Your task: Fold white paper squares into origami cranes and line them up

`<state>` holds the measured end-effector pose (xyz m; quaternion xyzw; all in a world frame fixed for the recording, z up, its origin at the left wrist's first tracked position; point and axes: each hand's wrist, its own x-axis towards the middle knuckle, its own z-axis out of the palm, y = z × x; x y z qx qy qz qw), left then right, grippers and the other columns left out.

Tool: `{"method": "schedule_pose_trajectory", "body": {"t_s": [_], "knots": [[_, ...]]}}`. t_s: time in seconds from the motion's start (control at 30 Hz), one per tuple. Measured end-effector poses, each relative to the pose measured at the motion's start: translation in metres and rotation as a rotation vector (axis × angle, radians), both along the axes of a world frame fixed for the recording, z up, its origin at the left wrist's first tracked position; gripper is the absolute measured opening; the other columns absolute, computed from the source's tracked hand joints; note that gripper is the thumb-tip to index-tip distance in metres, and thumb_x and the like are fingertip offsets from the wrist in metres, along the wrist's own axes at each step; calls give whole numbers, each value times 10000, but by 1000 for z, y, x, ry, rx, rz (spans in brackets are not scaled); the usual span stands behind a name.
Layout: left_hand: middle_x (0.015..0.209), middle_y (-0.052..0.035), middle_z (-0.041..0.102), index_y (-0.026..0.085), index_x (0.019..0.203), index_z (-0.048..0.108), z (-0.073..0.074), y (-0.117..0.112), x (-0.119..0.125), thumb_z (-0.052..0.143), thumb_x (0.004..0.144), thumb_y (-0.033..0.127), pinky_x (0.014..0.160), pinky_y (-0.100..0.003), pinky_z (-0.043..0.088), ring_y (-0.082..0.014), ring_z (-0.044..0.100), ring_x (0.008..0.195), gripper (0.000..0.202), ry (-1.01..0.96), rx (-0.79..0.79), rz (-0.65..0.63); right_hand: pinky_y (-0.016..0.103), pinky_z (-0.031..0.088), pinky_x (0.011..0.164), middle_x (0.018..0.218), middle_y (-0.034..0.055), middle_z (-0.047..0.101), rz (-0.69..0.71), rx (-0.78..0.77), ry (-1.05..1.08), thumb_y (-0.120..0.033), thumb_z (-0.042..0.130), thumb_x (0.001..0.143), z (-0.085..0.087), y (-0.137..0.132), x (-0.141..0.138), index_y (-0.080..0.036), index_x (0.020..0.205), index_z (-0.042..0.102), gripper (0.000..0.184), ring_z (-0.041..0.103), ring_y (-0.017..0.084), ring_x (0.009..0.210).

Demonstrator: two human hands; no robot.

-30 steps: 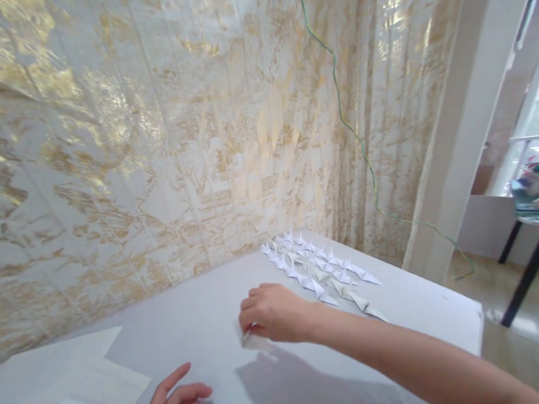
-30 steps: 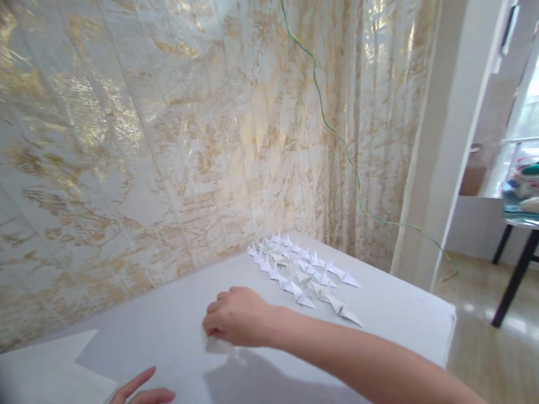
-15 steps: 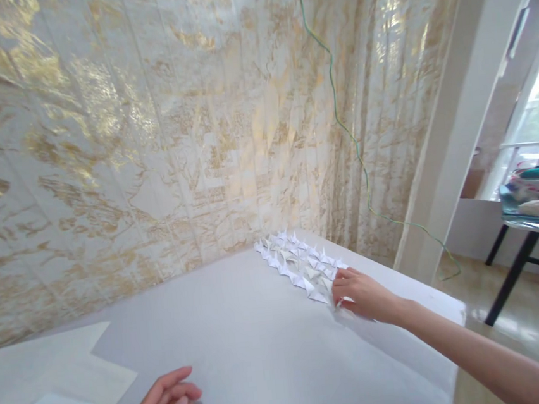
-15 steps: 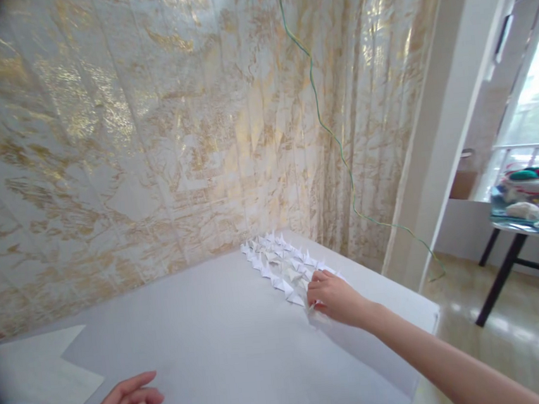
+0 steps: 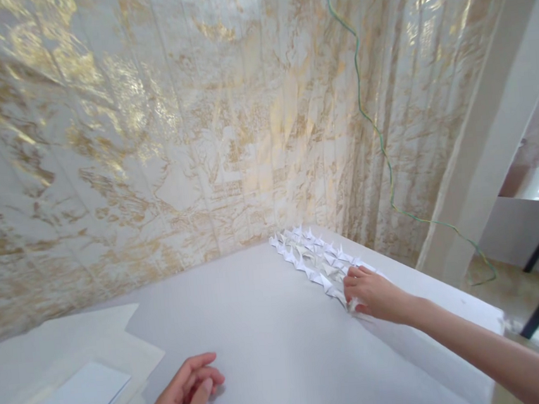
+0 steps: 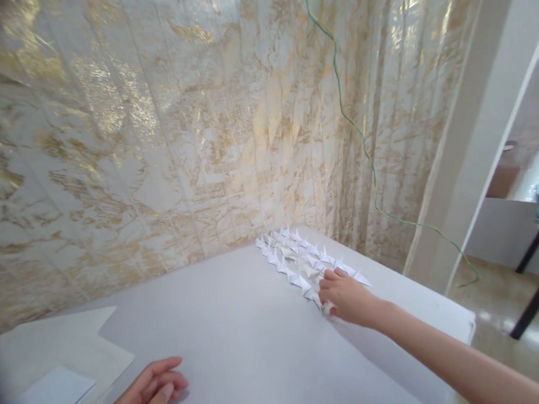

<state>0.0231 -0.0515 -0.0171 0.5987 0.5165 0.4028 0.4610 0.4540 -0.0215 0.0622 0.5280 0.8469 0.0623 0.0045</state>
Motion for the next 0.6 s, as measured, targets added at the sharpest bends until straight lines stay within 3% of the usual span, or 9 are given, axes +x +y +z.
{"method": "schedule_pose_trajectory", "body": {"t_s": [0.1, 0.2, 0.37, 0.43, 0.5, 0.6], "knots": [[834, -25, 724, 215, 1075, 581, 3, -1, 3, 523, 861, 575, 826, -323, 482, -213, 664, 831, 423, 42, 55, 21, 419, 410, 861, 930, 99, 710, -11, 28, -33, -140, 836, 674, 9, -4, -11, -166, 850, 727, 209, 583, 315, 997], [812, -34, 732, 200, 1045, 590, 5, 1, 5, 530, 860, 504, 791, -330, 484, -212, 664, 796, 361, 70, 61, 4, 432, 399, 857, 969, 122, 697, 1, 118, -58, -155, 809, 719, 27, -9, -41, -157, 896, 711, 202, 566, 330, 1004], [846, -68, 757, 185, 1010, 606, 18, 8, 6, 519, 827, 393, 694, -319, 525, -212, 684, 750, 290, 121, 65, 5, 373, 382, 821, 940, 51, 678, 372, 152, 45, -224, 693, 866, 48, -17, -138, -190, 888, 647, 61, 558, 237, 929], [918, -90, 762, 193, 990, 625, 29, 9, -1, 538, 799, 378, 710, -337, 535, -234, 694, 813, 280, 181, 88, 48, 353, 382, 779, 906, 26, 671, 545, 132, 59, -269, 667, 892, 43, -15, -179, -195, 878, 626, 86, 549, 215, 892], [1002, -102, 754, 210, 968, 657, 41, 11, -20, 563, 786, 388, 818, -387, 517, -269, 684, 930, 271, 269, 132, 112, 341, 384, 756, 873, 11, 664, 686, 129, 54, -273, 646, 897, 31, -7, -214, -193, 858, 614, 94, 538, 205, 867], [1155, -89, 711, 250, 1027, 689, 47, 15, -72, 656, 710, 401, 1059, -494, 369, -331, 596, 1147, 353, 399, 212, 219, 331, 396, 725, 842, 0, 661, 744, 108, 33, -288, 657, 883, 8, 8, -252, -189, 823, 631, 119, 549, 198, 836]]}}
